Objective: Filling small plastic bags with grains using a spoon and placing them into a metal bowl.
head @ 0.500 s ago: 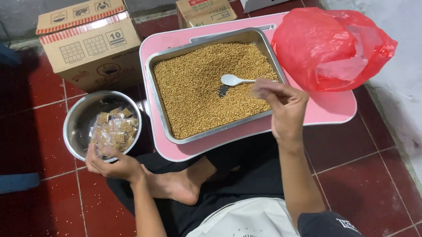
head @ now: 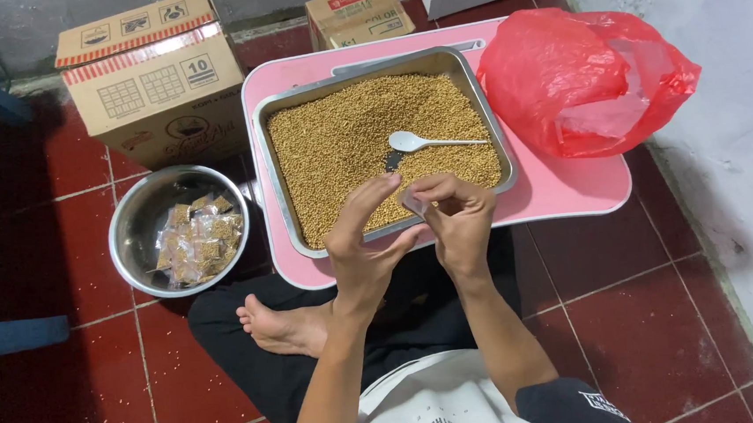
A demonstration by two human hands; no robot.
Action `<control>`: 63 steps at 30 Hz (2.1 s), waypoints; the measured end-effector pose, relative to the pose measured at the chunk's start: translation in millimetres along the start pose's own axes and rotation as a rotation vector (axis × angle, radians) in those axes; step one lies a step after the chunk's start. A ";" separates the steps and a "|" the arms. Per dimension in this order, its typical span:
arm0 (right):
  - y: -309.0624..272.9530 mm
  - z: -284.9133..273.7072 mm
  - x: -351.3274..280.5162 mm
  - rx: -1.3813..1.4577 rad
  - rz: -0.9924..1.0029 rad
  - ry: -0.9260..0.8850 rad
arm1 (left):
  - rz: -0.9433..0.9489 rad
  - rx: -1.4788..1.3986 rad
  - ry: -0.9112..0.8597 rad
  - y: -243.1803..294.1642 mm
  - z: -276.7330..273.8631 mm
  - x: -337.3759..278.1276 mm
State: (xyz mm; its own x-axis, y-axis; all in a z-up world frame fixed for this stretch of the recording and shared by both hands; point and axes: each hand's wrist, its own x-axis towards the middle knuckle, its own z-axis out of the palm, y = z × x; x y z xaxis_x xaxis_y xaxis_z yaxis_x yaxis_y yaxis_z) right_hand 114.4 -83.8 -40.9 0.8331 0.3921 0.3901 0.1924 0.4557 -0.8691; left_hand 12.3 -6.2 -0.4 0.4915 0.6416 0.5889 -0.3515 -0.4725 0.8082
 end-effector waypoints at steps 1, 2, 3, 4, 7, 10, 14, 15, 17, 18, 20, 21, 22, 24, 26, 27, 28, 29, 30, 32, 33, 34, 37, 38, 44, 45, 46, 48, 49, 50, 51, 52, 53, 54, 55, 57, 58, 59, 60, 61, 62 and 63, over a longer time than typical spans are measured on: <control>-0.4 -0.2 0.2 0.001 0.001 0.004 | -0.001 0.000 -0.004 -1.9 2.0 -0.3; -0.3 0.5 0.0 -0.012 -0.002 -0.011 | 0.003 -0.006 0.010 -3.6 3.0 -1.3; -0.1 1.4 -0.5 -0.025 -0.005 -0.027 | 0.008 -0.013 0.025 -5.4 3.5 -2.5; -0.2 3.4 -2.3 -0.022 -0.002 -0.030 | 0.006 -0.008 0.028 -5.1 4.0 -3.4; -3.8 10.1 -4.8 -0.067 -0.026 -0.057 | -0.015 -0.045 0.056 -7.1 5.2 -5.6; -18.4 16.6 -1.6 -0.119 -0.088 -0.112 | -0.010 -0.092 0.076 -12.4 3.5 -6.4; -35.3 13.3 0.6 -0.478 -0.421 -0.149 | 0.090 0.087 0.079 -8.4 -5.1 1.1; -35.2 9.9 0.1 -0.592 -0.565 -0.132 | 0.146 0.195 0.063 -6.9 -7.2 3.7; -38.6 7.9 1.2 -0.639 -0.611 -0.152 | 0.220 0.252 0.027 -8.6 -7.0 6.8; -40.5 6.5 0.6 -0.686 -0.654 -0.173 | 0.293 0.311 -0.010 -9.3 -7.1 7.5; -42.1 3.1 1.7 -0.674 -0.572 -0.248 | 0.388 0.336 -0.060 -5.9 -7.8 12.3; -43.1 1.9 2.4 -0.655 -0.493 -0.325 | 0.486 0.363 -0.105 -4.0 -8.4 15.1; -46.5 1.7 3.0 -0.655 -0.492 -0.324 | 0.486 0.363 -0.107 -3.4 -8.8 17.3; -53.4 1.7 3.6 -0.449 -0.099 -0.543 | 0.625 0.458 -0.229 -1.8 -10.1 21.5; -45.2 -5.5 -4.8 -0.405 -0.024 -0.557 | 0.626 0.467 -0.279 2.4 -11.6 25.2; -41.0 -8.9 -8.8 -0.360 0.050 -0.572 | 0.628 0.475 -0.326 4.4 -12.4 27.2; -42.3 -7.6 -5.2 -0.359 0.051 -0.572 | 0.628 0.476 -0.327 6.3 -13.0 27.9; -43.5 -6.1 -1.6 -0.366 0.037 -0.568 | 0.614 0.486 -0.330 8.0 -13.6 28.7; -44.8 -5.1 1.0 -0.374 0.026 -0.563 | 0.598 0.494 -0.336 9.7 -14.2 28.7; -44.8 -1.0 -0.3 -0.414 -0.009 -0.513 | 0.600 0.522 -0.312 3.8 -15.0 26.0; -44.9 1.2 -0.5 -0.456 -0.046 -0.465 | 0.605 0.550 -0.285 0.8 -15.5 25.1; -40.6 -0.2 -2.6 -0.457 -0.045 -0.464 | 0.604 0.549 -0.285 -3.1 -16.4 22.5; -27.1 -5.1 -7.0 -0.595 -0.129 -0.410 | 0.578 0.611 -0.270 -13.8 -17.3 16.2; -22.3 -7.5 -8.8 -0.621 -0.144 -0.394 | 0.540 0.593 -0.246 -16.2 -16.6 14.2; -24.3 -9.4 -4.4 -0.537 -0.125 -0.396 | 0.379 0.419 -0.144 -40.7 -19.8 1.9; -27.9 -10.1 -2.5 -0.445 -0.066 -0.422 | 0.335 0.376 -0.100 -47.5 -22.4 -0.9; -27.7 -16.0 8.7 -0.444 -0.067 -0.424 | 0.336 0.377 -0.098 -50.3 -29.0 -1.5; -28.4 -28.4 30.8 -0.721 -0.240 -0.396 | 0.126 0.348 0.073 -56.0 -41.3 -3.3; -5.8 -45.7 47.2 -0.724 -0.241 -0.396 | 0.127 0.345 0.074 -55.6 -46.5 -6.9; 16.1 -63.8 64.0 -0.916 -0.273 -0.483 | -0.047 0.169 0.139 -55.3 -50.9 -9.8; 37.9 -82.1 80.8 -1.109 -0.303 -0.569 | -0.221 -0.008 0.200 -55.2 -55.5 -12.8; 49.5 -85.6 92.7 -1.111 -0.301 -0.575 | -0.225 -0.010 0.204 -57.4 -58.5 -18.7; 61.3 -88.7 104.4 -1.261 -0.320 -0.671 | -0.292 -0.028 0.225 -59.6 -61.9 -24.6; 73.6 -90.3 118.6 -1.409 -0.344 -0.767 | -0.355 -0.046 0.246 -62.8 -65.6 -28.3; 89.2 -93.5 122.2 -1.410 -0.348 -0.770 | -0.354 -0.048 0.250 -64.8 -66.1 -31.1; 121.1 -99.9 128.9 -1.537 -0.369 -0.835 | -0.373 -0.047 0.270 -68.0 -67.4 -37.2; 128.0 -100.6 132.1 -1.536 -0.370 -0.841 | -0.375 -0.046 0.275 -66.0 -66.8 -37.4; 135.1 -101.3 135.3 -1.544 -0.406 -0.857 | -0.362 -0.049 0.277 -64.1 -66.1 -37.5; 142.3 -102.5 137.4 -1.551 -0.439 -0.871 | -0.349 -0.051 0.276 -62.3 -65.7 -37.7; 137.6 -103.2 136.5 -1.550 -0.437 -0.874 | -0.352 -0.050 0.278 -61.6 -67.3 -38.9; 132.7 -103.4 137.2 -1.507 -0.460 -0.848 | -0.348 -0.045 0.273 -61.5 -68.7 -38.5; 127.9 -103.7 138.0 -1.463 -0.482 -0.822 | -0.345 -0.041 0.269 -61.4 -69.9 -38.0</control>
State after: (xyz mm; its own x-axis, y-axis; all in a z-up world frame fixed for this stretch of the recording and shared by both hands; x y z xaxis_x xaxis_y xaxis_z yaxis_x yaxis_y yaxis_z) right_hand 307.8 -54.3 -129.7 0.1974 0.9296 0.3112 0.9777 -0.2101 0.0074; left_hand -40.5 40.6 -71.9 0.3627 0.8945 0.2613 -0.2369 -0.1827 0.9542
